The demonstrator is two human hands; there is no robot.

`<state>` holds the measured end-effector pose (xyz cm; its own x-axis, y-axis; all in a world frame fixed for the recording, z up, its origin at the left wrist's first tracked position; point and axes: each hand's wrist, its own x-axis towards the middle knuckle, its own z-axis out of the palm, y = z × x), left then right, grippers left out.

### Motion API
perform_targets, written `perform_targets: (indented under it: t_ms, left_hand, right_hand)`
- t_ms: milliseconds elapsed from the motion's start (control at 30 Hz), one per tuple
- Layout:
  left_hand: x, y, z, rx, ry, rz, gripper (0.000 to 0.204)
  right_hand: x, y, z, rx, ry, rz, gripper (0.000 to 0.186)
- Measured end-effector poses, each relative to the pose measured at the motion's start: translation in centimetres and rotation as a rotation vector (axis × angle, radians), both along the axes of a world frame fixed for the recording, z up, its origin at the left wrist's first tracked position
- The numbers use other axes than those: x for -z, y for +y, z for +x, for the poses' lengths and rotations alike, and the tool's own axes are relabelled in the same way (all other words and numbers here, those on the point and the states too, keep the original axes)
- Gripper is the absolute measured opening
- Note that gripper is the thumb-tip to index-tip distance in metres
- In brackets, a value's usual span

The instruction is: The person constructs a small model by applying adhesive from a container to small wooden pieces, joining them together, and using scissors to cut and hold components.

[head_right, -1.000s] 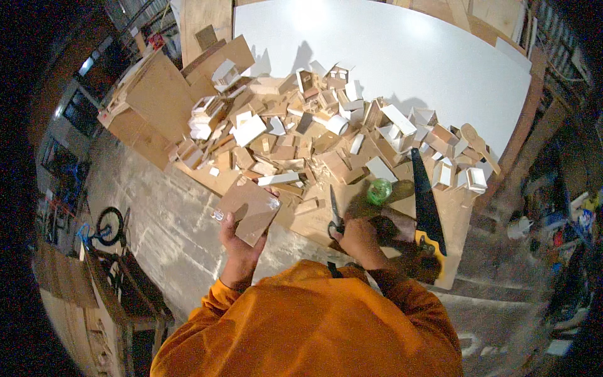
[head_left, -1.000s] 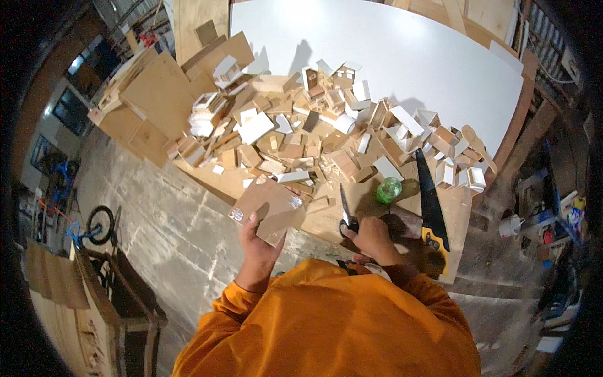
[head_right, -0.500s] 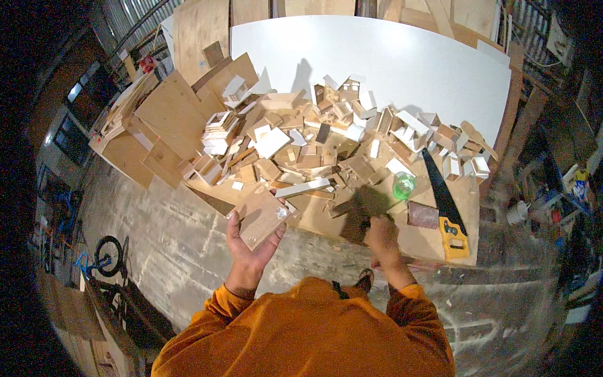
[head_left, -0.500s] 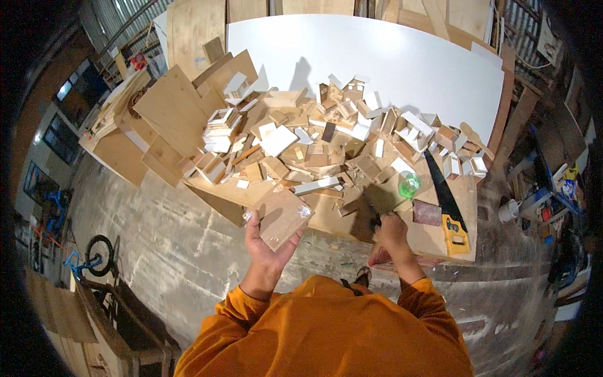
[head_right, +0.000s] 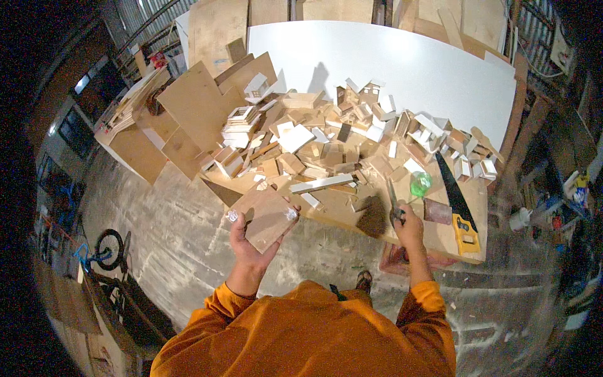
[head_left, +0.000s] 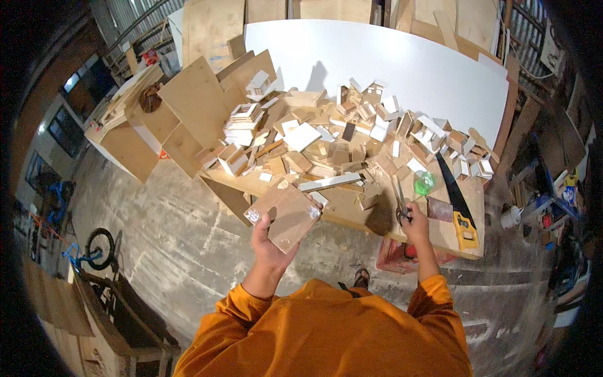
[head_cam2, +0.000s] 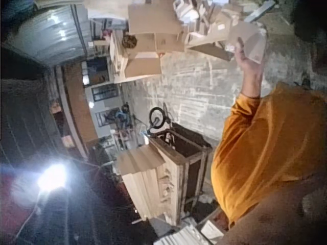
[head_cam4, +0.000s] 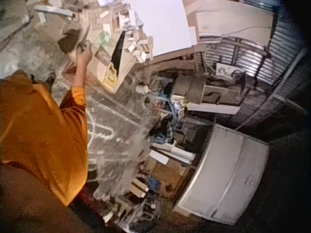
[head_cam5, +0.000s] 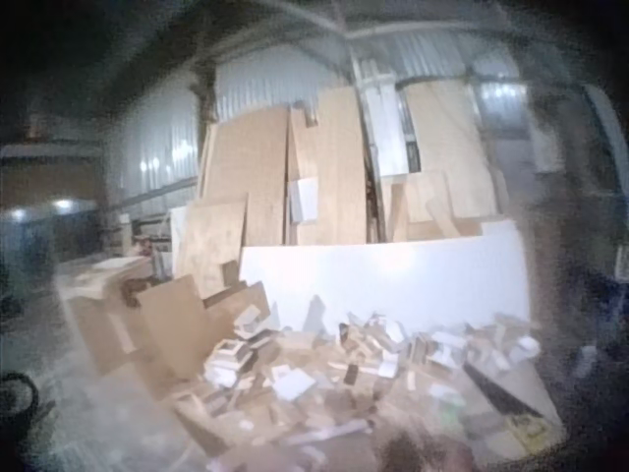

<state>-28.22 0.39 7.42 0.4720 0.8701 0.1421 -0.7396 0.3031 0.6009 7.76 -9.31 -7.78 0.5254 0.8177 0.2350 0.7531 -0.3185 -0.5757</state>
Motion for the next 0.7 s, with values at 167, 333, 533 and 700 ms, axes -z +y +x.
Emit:
perform_targets:
  t_ms: [167, 333, 533, 700]
  left_hand:
    - [-0.7, -0.6, 0.0, 0.003, -0.022, 0.039, 0.08]
    - [-1.3, -1.5, 0.9, -0.09, -0.017, 0.059, 0.077]
    - [-1.5, -1.6, 3.2, -0.213, 0.078, 0.223, 0.082]
    - [-0.9, -1.7, 4.8, -0.284, 0.251, 0.276, 0.098]
  right_hand:
    - [-1.7, -0.8, -2.7, -0.386, 0.661, 0.082, 0.057]
    - [-16.6, -3.8, -12.3, -0.707, 0.171, -0.012, 0.044]
    - [-18.1, -3.7, -12.6, -0.708, 0.116, -0.025, 0.051]
    - [-18.7, -3.1, -12.3, -0.708, 0.091, 0.022, 0.045]
